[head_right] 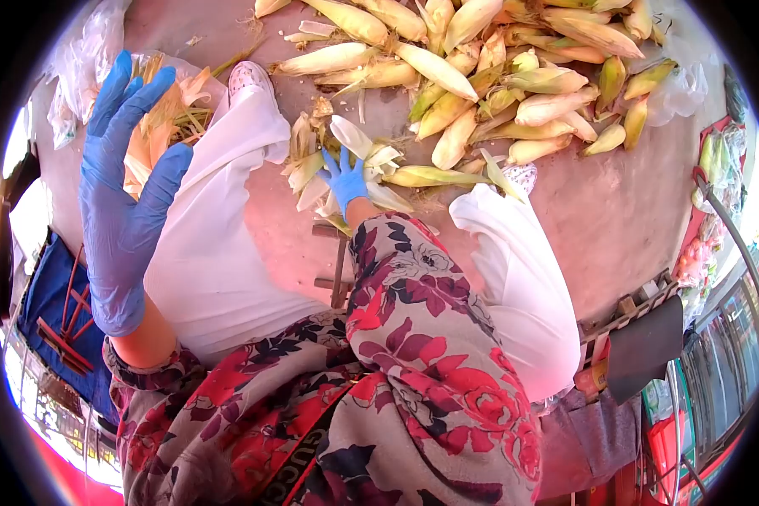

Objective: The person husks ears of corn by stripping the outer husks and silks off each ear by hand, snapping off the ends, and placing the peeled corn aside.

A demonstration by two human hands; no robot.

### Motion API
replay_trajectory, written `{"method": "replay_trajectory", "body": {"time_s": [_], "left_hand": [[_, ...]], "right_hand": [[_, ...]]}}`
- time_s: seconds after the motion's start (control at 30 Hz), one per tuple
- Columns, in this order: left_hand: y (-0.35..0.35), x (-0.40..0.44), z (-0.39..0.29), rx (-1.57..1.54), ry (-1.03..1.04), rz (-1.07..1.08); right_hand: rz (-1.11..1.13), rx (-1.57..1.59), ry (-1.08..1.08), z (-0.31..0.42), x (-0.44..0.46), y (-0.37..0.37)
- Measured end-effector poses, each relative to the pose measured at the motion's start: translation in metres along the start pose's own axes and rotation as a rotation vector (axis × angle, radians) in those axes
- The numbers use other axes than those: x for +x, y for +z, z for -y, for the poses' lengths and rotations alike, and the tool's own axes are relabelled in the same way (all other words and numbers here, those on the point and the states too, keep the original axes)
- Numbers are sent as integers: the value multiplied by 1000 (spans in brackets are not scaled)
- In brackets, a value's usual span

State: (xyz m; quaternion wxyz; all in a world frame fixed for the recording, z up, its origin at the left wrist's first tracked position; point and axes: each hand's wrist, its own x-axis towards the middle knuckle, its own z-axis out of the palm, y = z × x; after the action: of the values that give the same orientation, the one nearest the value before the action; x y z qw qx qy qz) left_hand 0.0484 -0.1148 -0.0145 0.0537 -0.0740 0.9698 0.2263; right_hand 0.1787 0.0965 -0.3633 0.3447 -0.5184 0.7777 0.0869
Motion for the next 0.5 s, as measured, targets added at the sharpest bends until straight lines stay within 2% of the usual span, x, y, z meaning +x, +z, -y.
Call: {"method": "replay_trajectory", "body": {"time_s": [0.03, 0.07, 0.17, 0.2, 0.3, 0.4, 0.47, 0.5], "left_hand": [[-2, 0, -3, -1, -11, 25], [-2, 0, -3, -1, -24, 45], [-2, 1, -2, -2, -21, 53], [-3, 0, -3, -9, -29, 57], [-4, 1, 0, -29, -35, 37], [0, -5, 5, -62, -29, -8], [3, -4, 4, -84, -23, -38], [4, -5, 3, -132, -37, -42]], "right_hand": [[-69, -78, -15, -1, 2, 15], [-214, 42, -45, -8, 2, 13], [-19, 198, -67, -30, 23, -4], [-207, 286, 3, -39, 25, -7], [-186, 472, 200, -69, 35, -19], [-183, 902, 529, -105, 22, -48], [-373, 870, 405, -124, 19, -25], [-470, 845, 337, -129, 11, -50]]}}
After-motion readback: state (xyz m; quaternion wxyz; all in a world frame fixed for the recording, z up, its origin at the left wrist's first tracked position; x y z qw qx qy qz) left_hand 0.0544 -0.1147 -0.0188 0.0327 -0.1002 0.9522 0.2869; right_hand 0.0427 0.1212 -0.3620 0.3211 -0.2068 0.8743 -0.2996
